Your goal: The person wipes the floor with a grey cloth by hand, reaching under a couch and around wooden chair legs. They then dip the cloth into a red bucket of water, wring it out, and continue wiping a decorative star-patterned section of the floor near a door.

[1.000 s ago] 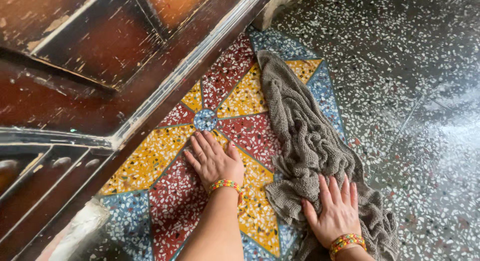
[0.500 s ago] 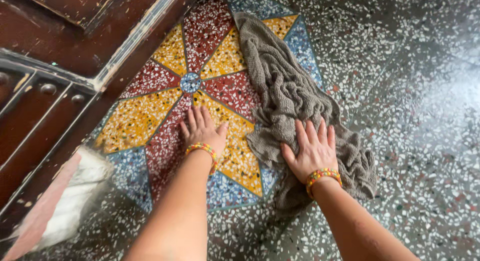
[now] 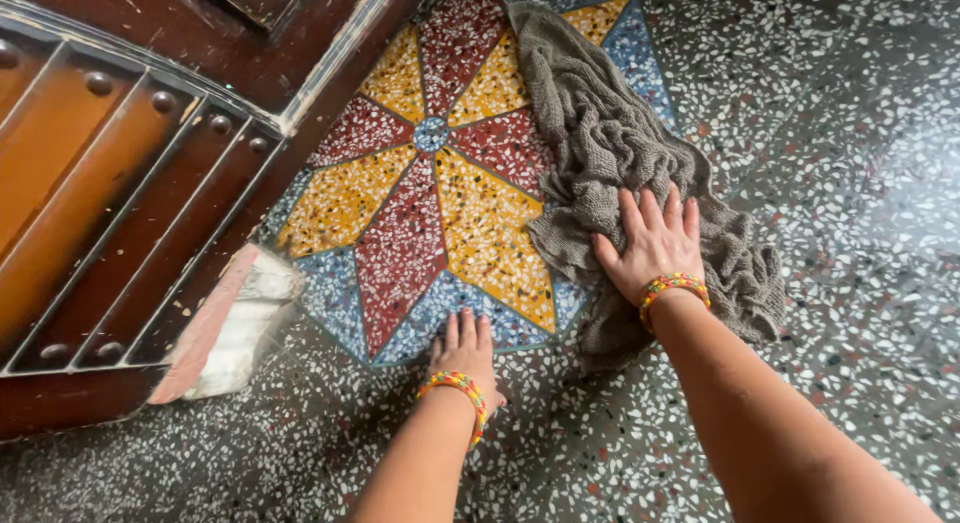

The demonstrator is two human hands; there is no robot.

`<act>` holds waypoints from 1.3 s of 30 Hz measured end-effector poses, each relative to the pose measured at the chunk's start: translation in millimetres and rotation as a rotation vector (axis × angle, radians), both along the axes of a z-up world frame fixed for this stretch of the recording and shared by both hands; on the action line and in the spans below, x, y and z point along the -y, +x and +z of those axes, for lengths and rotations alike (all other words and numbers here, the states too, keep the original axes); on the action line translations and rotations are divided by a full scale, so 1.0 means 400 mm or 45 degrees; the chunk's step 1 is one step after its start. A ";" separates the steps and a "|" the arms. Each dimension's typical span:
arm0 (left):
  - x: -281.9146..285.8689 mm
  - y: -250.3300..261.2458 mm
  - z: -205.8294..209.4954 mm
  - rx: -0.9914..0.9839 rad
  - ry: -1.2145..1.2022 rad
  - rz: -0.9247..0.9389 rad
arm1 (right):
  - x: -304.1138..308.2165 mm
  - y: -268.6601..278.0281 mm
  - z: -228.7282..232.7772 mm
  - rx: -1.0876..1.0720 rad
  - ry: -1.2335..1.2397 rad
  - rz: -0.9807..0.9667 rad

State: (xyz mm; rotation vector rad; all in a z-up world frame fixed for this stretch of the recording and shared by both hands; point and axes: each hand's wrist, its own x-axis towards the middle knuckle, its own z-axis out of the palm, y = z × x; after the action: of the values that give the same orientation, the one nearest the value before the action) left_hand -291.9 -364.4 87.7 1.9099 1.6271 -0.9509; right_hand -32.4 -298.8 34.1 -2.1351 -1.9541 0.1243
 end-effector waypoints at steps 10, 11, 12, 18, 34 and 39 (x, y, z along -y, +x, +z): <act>0.011 -0.033 -0.073 0.115 0.064 -0.069 | -0.048 0.025 -0.049 0.053 0.065 0.056; 0.012 -0.037 -0.084 0.137 0.086 -0.068 | -0.060 0.028 -0.052 0.057 0.070 0.054; 0.012 -0.045 -0.100 0.139 0.084 -0.068 | -0.067 0.031 -0.055 0.049 0.056 0.034; 0.029 -0.050 -0.276 0.253 0.626 -0.103 | -0.157 -0.055 -0.088 0.025 0.098 -0.150; -0.154 -0.525 0.019 0.991 0.339 1.024 | 0.349 -0.848 -0.028 -0.140 -0.243 1.422; -0.116 -0.432 0.054 0.551 0.643 0.828 | 0.512 -0.857 -0.094 -0.239 0.040 1.556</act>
State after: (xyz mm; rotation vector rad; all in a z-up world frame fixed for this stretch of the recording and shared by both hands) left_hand -464.8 -318.0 109.3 1.5171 2.1120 0.1383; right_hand -375.3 -503.7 -3.6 -0.5964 -2.7501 0.4591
